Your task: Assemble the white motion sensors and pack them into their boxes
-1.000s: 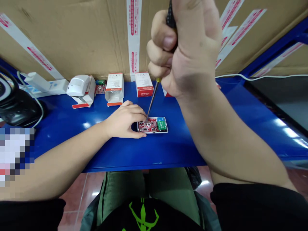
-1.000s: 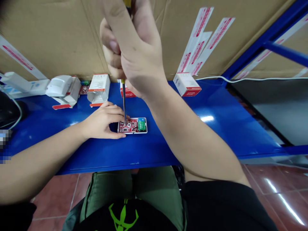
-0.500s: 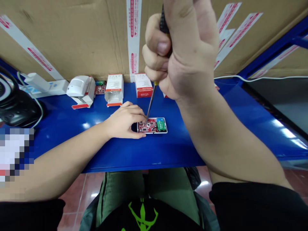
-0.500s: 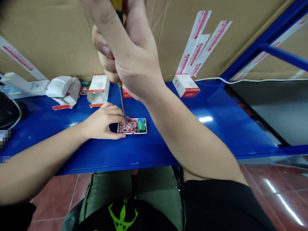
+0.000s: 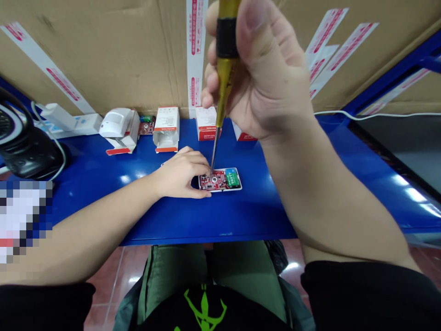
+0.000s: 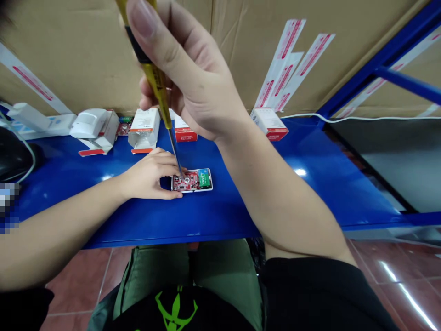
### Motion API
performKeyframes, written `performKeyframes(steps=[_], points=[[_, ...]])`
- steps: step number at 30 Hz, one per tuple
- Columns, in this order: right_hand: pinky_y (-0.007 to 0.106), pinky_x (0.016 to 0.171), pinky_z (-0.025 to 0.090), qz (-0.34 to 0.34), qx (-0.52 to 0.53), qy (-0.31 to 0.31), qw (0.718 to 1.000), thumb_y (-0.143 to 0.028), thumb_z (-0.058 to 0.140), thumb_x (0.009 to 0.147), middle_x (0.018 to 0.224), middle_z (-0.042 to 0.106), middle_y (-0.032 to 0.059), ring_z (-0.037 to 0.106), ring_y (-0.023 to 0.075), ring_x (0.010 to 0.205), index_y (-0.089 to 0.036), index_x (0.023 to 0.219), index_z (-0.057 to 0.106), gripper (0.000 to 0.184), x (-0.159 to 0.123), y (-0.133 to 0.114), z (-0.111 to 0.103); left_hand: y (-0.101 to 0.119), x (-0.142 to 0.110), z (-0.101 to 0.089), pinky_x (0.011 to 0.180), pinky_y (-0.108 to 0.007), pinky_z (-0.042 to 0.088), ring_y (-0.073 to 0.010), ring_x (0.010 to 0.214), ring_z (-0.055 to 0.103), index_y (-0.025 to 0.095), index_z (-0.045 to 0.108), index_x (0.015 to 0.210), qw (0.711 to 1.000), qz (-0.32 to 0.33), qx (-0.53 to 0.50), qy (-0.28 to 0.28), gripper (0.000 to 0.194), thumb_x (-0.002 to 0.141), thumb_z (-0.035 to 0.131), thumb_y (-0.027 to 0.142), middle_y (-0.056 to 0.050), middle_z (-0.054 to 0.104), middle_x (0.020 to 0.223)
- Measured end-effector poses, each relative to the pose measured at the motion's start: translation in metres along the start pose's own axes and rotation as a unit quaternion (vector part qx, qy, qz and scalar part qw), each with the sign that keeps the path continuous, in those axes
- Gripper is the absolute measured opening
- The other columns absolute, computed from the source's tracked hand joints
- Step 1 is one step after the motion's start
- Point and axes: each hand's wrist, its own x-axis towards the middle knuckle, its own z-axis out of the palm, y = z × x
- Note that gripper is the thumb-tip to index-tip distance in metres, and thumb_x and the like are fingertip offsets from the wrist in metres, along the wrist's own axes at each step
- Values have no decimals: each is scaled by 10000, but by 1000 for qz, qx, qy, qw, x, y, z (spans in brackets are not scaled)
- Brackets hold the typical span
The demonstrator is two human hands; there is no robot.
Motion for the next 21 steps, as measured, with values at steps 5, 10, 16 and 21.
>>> performKeyframes(steps=[5, 10, 16, 21], points=[[205, 531, 504, 138, 64, -34, 988, -427, 475, 1164, 810, 625, -30, 553, 78, 588, -190, 1076, 711, 346, 1, -10, 6, -1, 0, 1, 911, -406, 413, -268, 1042, 752, 205, 786, 1015, 1000, -7, -10, -3, 366, 865, 886, 524, -59, 839, 1142], [260, 391, 200, 227, 97, 15, 969, -355, 177, 1214, 602, 275, -94, 174, 125, 455, -266, 1033, 540, 415, -1, -31, 25, -1, -2, 0, 899, -403, 435, -266, 1006, 763, 197, 786, 1013, 1000, -11, -7, -8, 387, 856, 896, 533, -68, 837, 1116], [238, 396, 174, 90, 57, 34, 994, -209, 611, 1079, 636, 246, -105, 242, 117, 466, -321, 1007, 440, 217, -17, -17, 34, -3, -1, 2, 916, -415, 488, -275, 1004, 785, 198, 793, 1023, 1000, -5, -24, -9, 361, 869, 889, 510, -78, 841, 1118], [217, 388, 242, 113, 39, -14, 993, -208, 551, 1098, 706, 333, -99, 267, 89, 452, -307, 1059, 506, 116, -21, -17, 27, -5, -2, 3, 949, -443, 536, -294, 1058, 797, 208, 800, 1032, 998, 7, -57, 2, 359, 882, 876, 525, -93, 844, 1156]])
